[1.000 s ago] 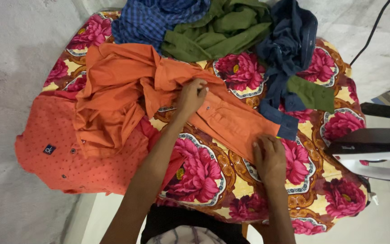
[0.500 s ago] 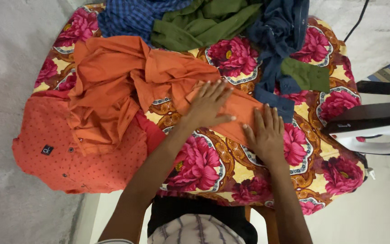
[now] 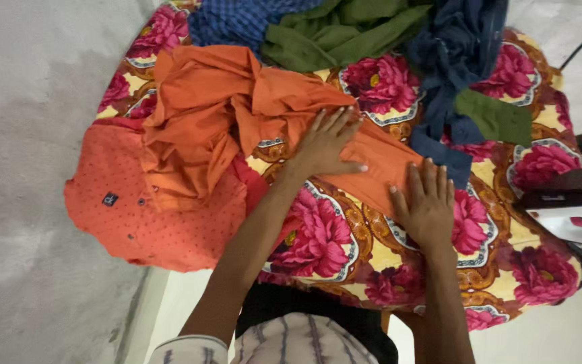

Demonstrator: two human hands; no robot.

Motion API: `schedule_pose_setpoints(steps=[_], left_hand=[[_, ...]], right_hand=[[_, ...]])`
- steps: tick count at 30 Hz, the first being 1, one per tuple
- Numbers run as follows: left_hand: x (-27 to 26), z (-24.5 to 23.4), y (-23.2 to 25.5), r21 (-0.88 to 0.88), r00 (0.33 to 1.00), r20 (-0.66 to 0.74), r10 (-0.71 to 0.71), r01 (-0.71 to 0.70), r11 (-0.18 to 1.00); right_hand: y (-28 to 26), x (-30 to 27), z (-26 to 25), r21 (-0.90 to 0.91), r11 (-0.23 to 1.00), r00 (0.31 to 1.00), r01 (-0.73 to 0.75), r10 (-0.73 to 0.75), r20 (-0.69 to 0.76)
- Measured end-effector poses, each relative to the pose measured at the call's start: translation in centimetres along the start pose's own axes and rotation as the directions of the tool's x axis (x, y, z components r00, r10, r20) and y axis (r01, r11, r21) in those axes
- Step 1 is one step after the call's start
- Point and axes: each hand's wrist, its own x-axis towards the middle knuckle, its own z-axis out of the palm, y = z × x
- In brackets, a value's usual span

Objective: The person irons an orange shirt on a floral-patterned table. They smooth the fabric with one hand while moving the iron with the other, then reposition the shirt to iron different sections including the sleeves and body.

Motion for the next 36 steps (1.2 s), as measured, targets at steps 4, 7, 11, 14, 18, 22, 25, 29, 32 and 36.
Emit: schedule_pose_setpoints(steps=[4, 7, 11, 14, 18, 22, 25, 29, 32, 36], left_hand=[[-0.7, -0.1, 0.1, -0.007, 0.997, -0.044, 0.071, -0.072, 0.997], [-1.0, -1.1, 0.5, 0.022, 0.995, -0.059, 0.078, -0.077, 0.997], [-0.5, -1.3, 3.0, 0.085, 0.986, -0.062, 0.157, -0.152, 0.985], [-0.3, -0.2, 4.7, 0.040, 0.970, -0.066, 0.233, -0.231, 0.972], [-1.1, 1.0, 5.4, 0.000, 0.964, -0.073, 0.255, -0.255, 0.967], [-1.0, 0.5, 5.3, 0.008, 0.969, -0.019, 0.247, -0.247, 0.969], [-0.8, -0.1, 5.6, -0.016, 0.960, 0.004, 0.279, -0.279, 0.960], [-1.1, -0.2, 6.6, -0.232, 0.899, -0.124, 0.420, -0.438, 0.868], [-1.0, 0.5, 8.0, -0.330, 0.874, -0.250, 0.416, -0.481, 0.812], [-0.9, -0.5, 8.6, -0.519, 0.920, -0.264, 0.290, -0.389, 0.761]], right_hand=[[0.4, -0.9, -0.3, 0.094, 0.995, 0.997, -0.020, 0.027, -0.069], [0.8, -1.2, -0.3, 0.142, 0.989, 0.977, -0.042, 0.070, -0.203], [0.6, -1.6, -1.2, 0.138, 0.975, 0.947, -0.174, 0.204, -0.247], [-0.1, -1.8, -1.7, 0.075, 0.963, 0.942, -0.258, 0.268, -0.204], [-0.1, -1.5, -1.3, 0.103, 0.933, 0.925, -0.344, 0.356, -0.130], [0.5, -0.7, -0.2, 0.356, 0.801, 0.860, -0.481, 0.511, 0.012], [1.0, -0.2, 0.4, 0.529, 0.679, 0.822, -0.509, 0.566, 0.065], [0.2, 0.5, 0.7, 0.880, 0.276, 0.792, -0.386, 0.588, 0.163], [-1.0, 1.9, 0.2, 0.920, 0.302, 0.857, -0.250, 0.512, 0.065], [-3.1, 3.8, -0.4, 0.970, 0.136, 0.883, -0.202, 0.454, 0.121]])
